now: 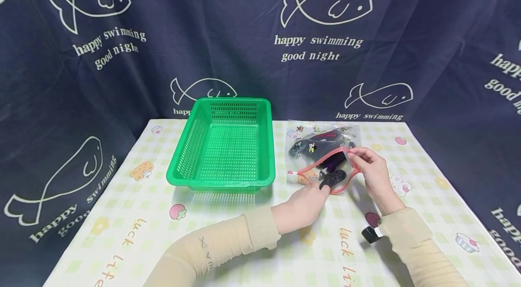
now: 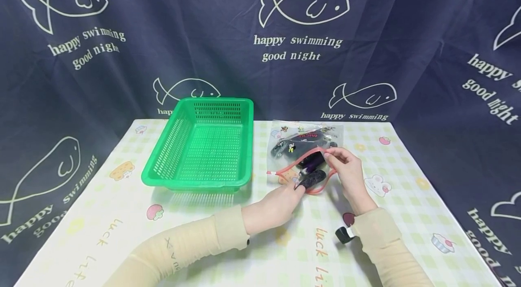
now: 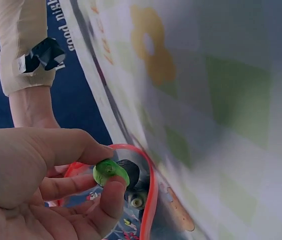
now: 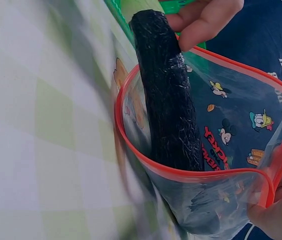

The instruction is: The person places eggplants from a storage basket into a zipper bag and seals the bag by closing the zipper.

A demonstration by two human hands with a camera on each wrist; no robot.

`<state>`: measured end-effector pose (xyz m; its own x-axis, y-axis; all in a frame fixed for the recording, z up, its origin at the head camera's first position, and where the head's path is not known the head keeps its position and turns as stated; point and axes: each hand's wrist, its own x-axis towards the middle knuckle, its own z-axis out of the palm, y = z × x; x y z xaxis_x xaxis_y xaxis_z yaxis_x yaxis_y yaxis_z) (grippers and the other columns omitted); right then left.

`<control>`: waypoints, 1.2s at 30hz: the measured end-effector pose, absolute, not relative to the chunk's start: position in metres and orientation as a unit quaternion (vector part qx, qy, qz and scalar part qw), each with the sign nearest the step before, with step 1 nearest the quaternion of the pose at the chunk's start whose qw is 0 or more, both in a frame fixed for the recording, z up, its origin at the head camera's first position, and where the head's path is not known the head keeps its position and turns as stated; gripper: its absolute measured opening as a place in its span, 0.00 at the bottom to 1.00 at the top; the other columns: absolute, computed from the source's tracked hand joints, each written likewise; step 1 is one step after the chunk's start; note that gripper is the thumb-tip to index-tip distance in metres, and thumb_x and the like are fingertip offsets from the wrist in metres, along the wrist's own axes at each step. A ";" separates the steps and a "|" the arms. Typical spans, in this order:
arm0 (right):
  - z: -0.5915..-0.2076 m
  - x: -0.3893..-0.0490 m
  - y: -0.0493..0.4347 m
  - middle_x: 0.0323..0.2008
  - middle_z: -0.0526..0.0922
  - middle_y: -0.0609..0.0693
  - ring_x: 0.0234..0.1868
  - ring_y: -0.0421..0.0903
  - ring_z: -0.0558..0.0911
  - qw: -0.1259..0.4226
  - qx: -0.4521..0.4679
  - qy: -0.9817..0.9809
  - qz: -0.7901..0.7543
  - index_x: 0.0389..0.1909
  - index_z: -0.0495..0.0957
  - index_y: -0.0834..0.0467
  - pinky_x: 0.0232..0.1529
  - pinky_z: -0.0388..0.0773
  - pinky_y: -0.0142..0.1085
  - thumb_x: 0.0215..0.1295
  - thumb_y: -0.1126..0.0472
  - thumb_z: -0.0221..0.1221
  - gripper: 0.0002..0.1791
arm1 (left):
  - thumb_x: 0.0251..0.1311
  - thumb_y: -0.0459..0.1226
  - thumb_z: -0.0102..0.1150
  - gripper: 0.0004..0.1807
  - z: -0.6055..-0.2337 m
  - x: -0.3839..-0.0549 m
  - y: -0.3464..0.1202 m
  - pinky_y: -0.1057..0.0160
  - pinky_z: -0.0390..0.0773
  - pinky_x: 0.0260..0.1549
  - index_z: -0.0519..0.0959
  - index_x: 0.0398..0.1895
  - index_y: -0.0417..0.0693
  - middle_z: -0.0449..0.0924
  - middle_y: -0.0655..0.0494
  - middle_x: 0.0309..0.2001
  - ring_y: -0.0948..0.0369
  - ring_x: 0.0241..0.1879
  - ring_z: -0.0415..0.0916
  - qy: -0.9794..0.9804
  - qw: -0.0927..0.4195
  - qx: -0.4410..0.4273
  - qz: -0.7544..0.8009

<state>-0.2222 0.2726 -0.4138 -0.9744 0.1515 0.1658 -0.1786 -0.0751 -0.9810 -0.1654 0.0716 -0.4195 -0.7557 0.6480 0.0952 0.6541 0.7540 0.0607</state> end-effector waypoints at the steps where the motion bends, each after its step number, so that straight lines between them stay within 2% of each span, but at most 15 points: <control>1: -0.414 -0.222 0.273 0.28 0.82 0.41 0.27 0.34 0.77 0.112 0.009 -0.671 0.733 0.33 0.81 0.56 0.30 0.75 0.23 0.59 0.68 0.62 0.04 | 0.60 0.32 0.53 0.09 -0.419 -0.166 0.072 0.70 0.72 0.15 0.69 0.43 0.47 0.73 0.50 0.37 0.64 0.25 0.75 -0.935 0.040 -0.349 -0.043; 5: -0.414 -0.222 0.272 0.27 0.82 0.41 0.27 0.33 0.77 0.114 0.009 -0.672 0.732 0.33 0.81 0.56 0.30 0.75 0.23 0.59 0.68 0.62 0.04 | 0.61 0.32 0.53 0.08 -0.416 -0.167 0.072 0.71 0.71 0.14 0.70 0.42 0.46 0.73 0.51 0.35 0.64 0.27 0.75 -0.932 0.061 -0.356 -0.043; 13: -0.413 -0.222 0.272 0.27 0.82 0.43 0.27 0.34 0.77 0.115 0.006 -0.673 0.731 0.33 0.82 0.56 0.29 0.74 0.24 0.58 0.67 0.63 0.04 | 0.61 0.32 0.54 0.07 -0.410 -0.172 0.076 0.71 0.73 0.20 0.72 0.42 0.47 0.73 0.53 0.35 0.64 0.33 0.73 -0.926 0.066 -0.368 -0.051; 27: -0.413 -0.222 0.271 0.27 0.82 0.40 0.27 0.33 0.76 0.117 0.011 -0.675 0.728 0.33 0.81 0.56 0.29 0.74 0.23 0.59 0.68 0.62 0.04 | 0.61 0.33 0.53 0.07 -0.406 -0.179 0.081 0.68 0.72 0.22 0.72 0.42 0.48 0.74 0.53 0.38 0.60 0.31 0.74 -0.924 0.093 -0.369 -0.039; 33: -0.413 -0.222 0.271 0.27 0.82 0.40 0.28 0.33 0.76 0.117 0.005 -0.681 0.723 0.33 0.82 0.55 0.30 0.73 0.23 0.59 0.67 0.63 0.04 | 0.59 0.33 0.55 0.09 -0.407 -0.182 0.084 0.67 0.74 0.26 0.72 0.42 0.48 0.73 0.53 0.38 0.60 0.31 0.74 -0.924 0.093 -0.369 -0.038; 36: -0.413 -0.222 0.271 0.28 0.82 0.40 0.29 0.33 0.76 0.116 0.002 -0.680 0.724 0.33 0.82 0.55 0.30 0.73 0.23 0.59 0.66 0.63 0.04 | 0.59 0.33 0.55 0.10 -0.407 -0.183 0.084 0.67 0.73 0.24 0.72 0.43 0.48 0.73 0.53 0.38 0.60 0.31 0.73 -0.927 0.088 -0.362 -0.041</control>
